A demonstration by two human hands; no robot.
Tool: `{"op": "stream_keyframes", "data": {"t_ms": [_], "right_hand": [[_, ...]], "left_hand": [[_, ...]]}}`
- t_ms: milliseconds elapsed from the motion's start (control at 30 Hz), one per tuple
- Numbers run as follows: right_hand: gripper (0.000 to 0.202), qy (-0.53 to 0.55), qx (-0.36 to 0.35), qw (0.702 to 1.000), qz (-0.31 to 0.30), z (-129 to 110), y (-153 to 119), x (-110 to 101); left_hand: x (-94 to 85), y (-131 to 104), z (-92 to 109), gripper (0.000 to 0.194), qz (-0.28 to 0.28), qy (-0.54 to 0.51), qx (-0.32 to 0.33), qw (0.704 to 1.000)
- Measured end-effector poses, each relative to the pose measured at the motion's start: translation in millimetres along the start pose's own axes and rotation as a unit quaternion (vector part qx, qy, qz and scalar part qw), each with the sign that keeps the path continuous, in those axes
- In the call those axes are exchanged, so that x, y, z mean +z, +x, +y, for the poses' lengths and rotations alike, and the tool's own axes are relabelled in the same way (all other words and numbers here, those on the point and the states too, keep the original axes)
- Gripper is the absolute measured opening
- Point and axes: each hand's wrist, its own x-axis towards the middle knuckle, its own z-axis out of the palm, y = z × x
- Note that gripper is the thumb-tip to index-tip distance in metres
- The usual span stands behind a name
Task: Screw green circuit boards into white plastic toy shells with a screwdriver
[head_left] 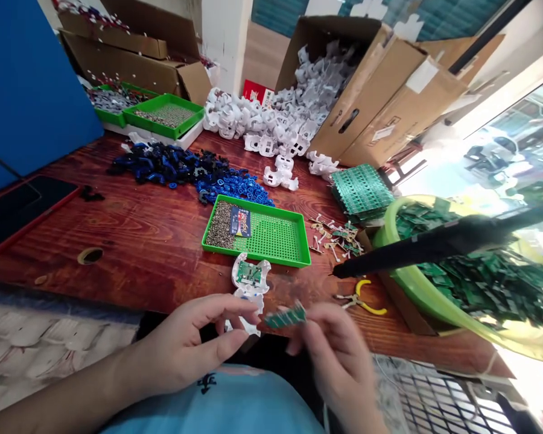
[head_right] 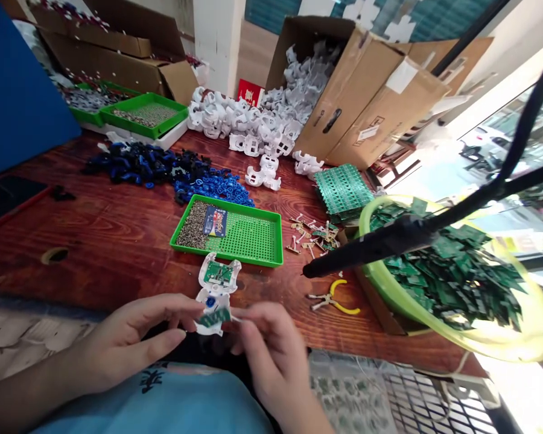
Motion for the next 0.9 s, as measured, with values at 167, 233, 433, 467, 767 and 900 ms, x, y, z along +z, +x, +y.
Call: {"op": "stream_keyframes", "data": {"t_ms": [167, 233, 433, 467, 767, 900], "right_hand": [[0.02, 0.187, 0.17, 0.962, -0.109, 4.2, 27.3, 60.4], [0.02, 0.149, 0.146, 0.971, -0.115, 7.5, 30.9, 68.1], [0.008, -0.012, 0.015, 0.995, -0.102, 10.0, 28.9, 70.4], [0.006, -0.034, 0.0, 0.994, -0.105, 9.2, 28.9, 69.9], [0.003, -0.079, 0.013, 0.988, -0.133, 3.0, 29.7, 63.1], [0.03, 0.053, 0.071, 0.994, -0.07, 8.5, 26.0, 61.0]], "left_hand": [[-6.2, -8.4, -9.7, 0.025, 0.096, -0.047, -0.026, 0.994], [-10.4, -11.3, -11.5, 0.019, 0.124, -0.031, -0.011, 0.992], [-15.2, -7.7, -6.6, 0.013, 0.141, -0.05, 0.01, 0.989], [-15.3, -6.0, -5.8, 0.012, 0.135, -0.071, -0.006, 0.988], [-19.0, 1.9, -10.4, 0.014, 0.113, -0.142, -0.066, 0.981], [-17.0, 0.2, -12.1, 0.015, 0.117, -0.117, -0.035, 0.986]]}}
